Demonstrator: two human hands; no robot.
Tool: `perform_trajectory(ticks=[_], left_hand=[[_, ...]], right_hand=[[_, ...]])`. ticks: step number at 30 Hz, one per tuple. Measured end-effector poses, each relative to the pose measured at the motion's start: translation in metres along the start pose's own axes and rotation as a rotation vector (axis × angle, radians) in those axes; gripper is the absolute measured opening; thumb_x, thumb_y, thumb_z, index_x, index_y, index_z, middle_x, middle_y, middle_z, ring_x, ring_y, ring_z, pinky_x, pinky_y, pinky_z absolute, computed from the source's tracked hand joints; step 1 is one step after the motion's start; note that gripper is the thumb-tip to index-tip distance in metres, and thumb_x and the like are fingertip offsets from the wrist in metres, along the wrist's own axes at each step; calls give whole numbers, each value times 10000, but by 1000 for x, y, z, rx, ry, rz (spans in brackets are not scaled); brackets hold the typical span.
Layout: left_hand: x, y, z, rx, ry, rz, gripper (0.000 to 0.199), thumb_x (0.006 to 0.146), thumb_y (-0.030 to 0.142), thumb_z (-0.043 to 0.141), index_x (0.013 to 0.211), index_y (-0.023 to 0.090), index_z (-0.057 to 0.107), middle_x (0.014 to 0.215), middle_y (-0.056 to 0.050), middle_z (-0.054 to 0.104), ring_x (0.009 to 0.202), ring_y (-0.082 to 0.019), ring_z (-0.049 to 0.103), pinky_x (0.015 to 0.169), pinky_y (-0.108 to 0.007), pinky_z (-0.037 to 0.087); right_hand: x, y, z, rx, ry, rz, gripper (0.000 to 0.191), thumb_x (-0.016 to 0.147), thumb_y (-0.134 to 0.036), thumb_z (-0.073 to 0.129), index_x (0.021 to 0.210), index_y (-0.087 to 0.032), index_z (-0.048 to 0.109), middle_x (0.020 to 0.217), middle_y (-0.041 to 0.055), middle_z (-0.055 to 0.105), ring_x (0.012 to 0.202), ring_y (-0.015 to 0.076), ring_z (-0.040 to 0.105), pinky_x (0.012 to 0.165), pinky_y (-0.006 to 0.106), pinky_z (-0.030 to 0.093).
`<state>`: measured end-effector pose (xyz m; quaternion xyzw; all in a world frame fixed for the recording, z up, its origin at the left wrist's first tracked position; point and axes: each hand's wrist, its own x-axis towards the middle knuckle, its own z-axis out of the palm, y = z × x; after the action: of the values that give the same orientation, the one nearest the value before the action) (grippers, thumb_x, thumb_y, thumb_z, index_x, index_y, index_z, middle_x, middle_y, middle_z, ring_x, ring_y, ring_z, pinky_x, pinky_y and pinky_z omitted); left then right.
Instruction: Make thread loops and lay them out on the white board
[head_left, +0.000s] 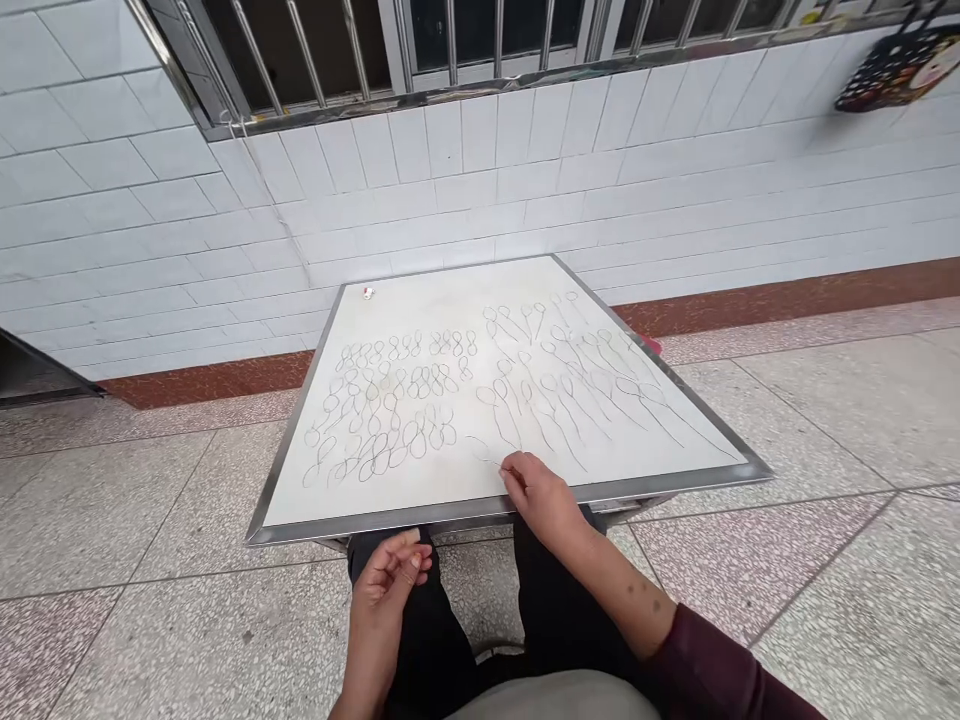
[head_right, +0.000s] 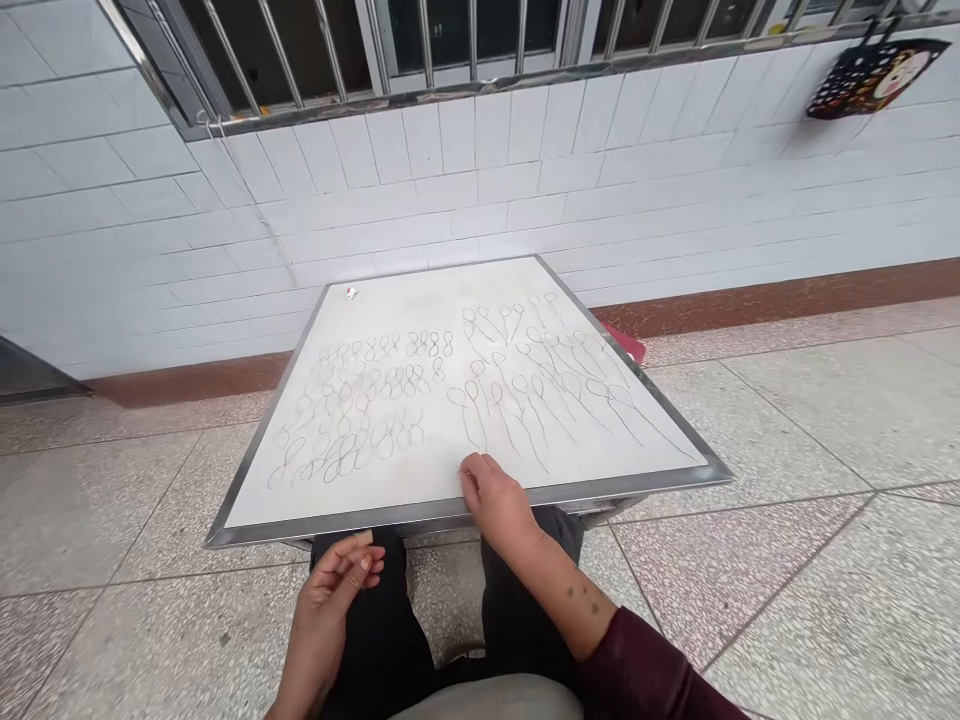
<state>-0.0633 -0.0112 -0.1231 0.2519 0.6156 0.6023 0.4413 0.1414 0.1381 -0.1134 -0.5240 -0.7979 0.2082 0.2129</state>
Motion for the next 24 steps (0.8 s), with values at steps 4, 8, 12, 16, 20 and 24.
perform_trajectory(ticks=[4, 8, 12, 16, 20, 24], left_hand=[[12, 38, 26, -58, -33, 26, 565, 704, 391, 842, 1191, 169, 661, 1006, -95, 768, 937, -226, 698, 844, -341, 528], [11, 70, 59, -110, -169, 47, 608, 693, 333, 854, 1237, 188, 624, 1034, -82, 749, 991, -226, 683, 918, -373, 502], [-1, 76, 85, -193, -212, 57, 552, 689, 316, 857, 1184, 191, 646, 1024, -65, 739, 976, -204, 670, 948, -377, 488], [-11, 74, 95, -247, -173, 57, 472, 654, 298, 878, 1067, 172, 686, 957, -61, 744, 942, -195, 668, 924, -362, 506], [-19, 78, 94, -242, -140, 72, 438, 649, 289, 885, 1030, 176, 703, 940, -51, 749, 878, -171, 676, 883, -329, 521], [-26, 83, 91, -237, -126, 76, 397, 672, 299, 878, 1016, 182, 717, 931, -48, 748, 801, -142, 666, 787, -283, 540]], right_hand=[[-16, -22, -20, 453, 67, -62, 117, 947, -263, 494, 898, -216, 589, 774, 9, 630, 702, 161, 598, 654, 260, 476], [-32, -42, -40, 614, 91, -80, 122, 929, -299, 530, 874, -215, 599, 711, -10, 600, 654, 144, 572, 588, 241, 449], [-43, -48, -51, 626, 112, -131, 99, 920, -274, 559, 864, -211, 611, 686, -26, 581, 613, 120, 542, 582, 224, 438], [-49, -49, -53, 644, 108, -166, 102, 920, -262, 566, 848, -207, 613, 677, -27, 574, 601, 113, 531, 578, 213, 442], [-52, -51, -51, 679, 79, -202, 96, 925, -251, 570, 854, -203, 616, 686, -21, 574, 609, 116, 531, 586, 216, 449], [-55, -54, -52, 692, 68, -240, 83, 922, -234, 576, 859, -199, 617, 691, -15, 583, 612, 119, 537, 593, 225, 449]])
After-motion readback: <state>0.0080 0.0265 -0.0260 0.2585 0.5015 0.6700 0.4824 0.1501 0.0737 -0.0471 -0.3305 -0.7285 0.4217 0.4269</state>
